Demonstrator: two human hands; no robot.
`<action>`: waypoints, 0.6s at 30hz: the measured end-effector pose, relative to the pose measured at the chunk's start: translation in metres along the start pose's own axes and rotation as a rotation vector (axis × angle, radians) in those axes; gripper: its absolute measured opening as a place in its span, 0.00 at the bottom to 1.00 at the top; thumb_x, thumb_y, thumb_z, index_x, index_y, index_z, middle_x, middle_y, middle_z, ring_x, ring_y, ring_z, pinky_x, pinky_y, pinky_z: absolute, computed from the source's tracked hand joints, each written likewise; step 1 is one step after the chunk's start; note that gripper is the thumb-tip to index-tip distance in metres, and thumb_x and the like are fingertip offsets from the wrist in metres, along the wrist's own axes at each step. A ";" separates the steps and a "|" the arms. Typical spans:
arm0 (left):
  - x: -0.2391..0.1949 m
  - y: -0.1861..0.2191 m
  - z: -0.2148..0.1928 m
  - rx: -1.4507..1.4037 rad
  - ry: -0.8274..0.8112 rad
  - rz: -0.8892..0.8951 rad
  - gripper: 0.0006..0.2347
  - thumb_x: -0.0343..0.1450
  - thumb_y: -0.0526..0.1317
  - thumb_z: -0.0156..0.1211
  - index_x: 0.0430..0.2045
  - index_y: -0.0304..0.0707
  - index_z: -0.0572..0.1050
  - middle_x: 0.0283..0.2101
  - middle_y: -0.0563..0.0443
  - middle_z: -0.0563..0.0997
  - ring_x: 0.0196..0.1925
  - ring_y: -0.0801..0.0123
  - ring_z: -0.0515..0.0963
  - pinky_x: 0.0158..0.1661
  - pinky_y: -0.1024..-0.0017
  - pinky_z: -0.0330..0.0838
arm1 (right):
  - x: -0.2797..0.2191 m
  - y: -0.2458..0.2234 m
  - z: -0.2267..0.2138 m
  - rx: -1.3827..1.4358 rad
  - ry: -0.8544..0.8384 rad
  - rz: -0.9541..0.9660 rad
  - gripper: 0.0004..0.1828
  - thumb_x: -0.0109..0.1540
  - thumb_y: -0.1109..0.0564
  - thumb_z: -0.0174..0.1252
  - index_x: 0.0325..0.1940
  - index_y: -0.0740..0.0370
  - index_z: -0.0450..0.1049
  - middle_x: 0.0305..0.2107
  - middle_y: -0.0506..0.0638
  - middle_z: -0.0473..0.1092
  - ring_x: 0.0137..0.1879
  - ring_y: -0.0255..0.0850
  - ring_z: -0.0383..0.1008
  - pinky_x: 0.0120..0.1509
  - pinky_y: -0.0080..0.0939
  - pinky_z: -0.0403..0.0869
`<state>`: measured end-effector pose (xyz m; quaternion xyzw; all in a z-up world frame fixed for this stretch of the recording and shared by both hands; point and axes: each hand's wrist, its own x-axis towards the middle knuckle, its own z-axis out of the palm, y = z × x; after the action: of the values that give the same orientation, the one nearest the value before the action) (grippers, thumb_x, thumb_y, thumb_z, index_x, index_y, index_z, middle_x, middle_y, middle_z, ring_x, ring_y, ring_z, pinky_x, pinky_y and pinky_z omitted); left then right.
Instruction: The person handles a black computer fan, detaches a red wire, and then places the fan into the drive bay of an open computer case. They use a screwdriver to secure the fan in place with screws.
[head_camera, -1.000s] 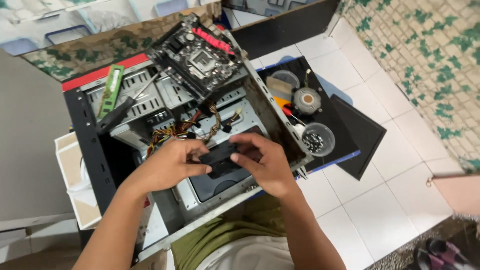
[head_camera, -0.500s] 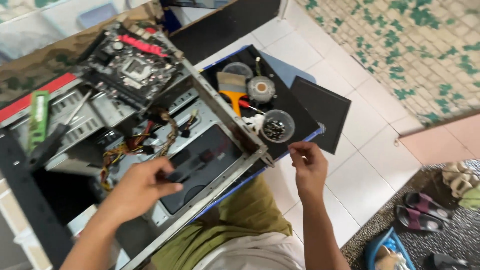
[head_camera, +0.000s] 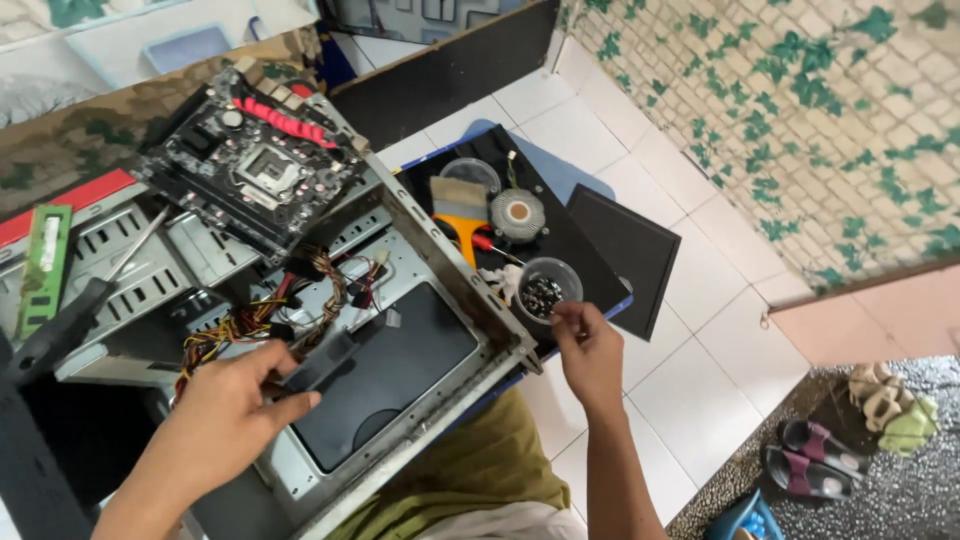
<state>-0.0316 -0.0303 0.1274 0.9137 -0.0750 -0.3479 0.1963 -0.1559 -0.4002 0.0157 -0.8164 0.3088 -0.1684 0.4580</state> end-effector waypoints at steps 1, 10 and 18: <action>0.002 -0.001 0.002 -0.008 0.003 -0.005 0.11 0.69 0.49 0.71 0.29 0.47 0.74 0.20 0.48 0.75 0.22 0.63 0.72 0.31 0.71 0.61 | 0.006 0.002 0.000 -0.003 -0.007 -0.006 0.06 0.64 0.55 0.60 0.43 0.53 0.81 0.27 0.43 0.75 0.35 0.33 0.72 0.43 0.35 0.71; -0.004 -0.015 -0.007 0.032 0.161 0.184 0.15 0.68 0.53 0.68 0.43 0.53 0.76 0.25 0.53 0.79 0.29 0.62 0.80 0.33 0.66 0.67 | 0.004 -0.007 0.022 0.323 0.011 -0.140 0.05 0.66 0.62 0.60 0.45 0.63 0.78 0.34 0.52 0.79 0.44 0.34 0.78 0.51 0.33 0.78; 0.005 -0.026 0.005 -0.128 0.473 0.625 0.16 0.70 0.52 0.64 0.43 0.41 0.77 0.41 0.48 0.85 0.42 0.54 0.85 0.41 0.59 0.74 | -0.035 -0.051 0.014 0.410 0.201 -0.254 0.04 0.68 0.66 0.60 0.47 0.67 0.74 0.40 0.59 0.76 0.47 0.42 0.80 0.50 0.35 0.80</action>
<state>-0.0313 -0.0097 0.1100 0.8877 -0.2803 -0.0554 0.3611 -0.1563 -0.3484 0.0515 -0.7179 0.2071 -0.3637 0.5563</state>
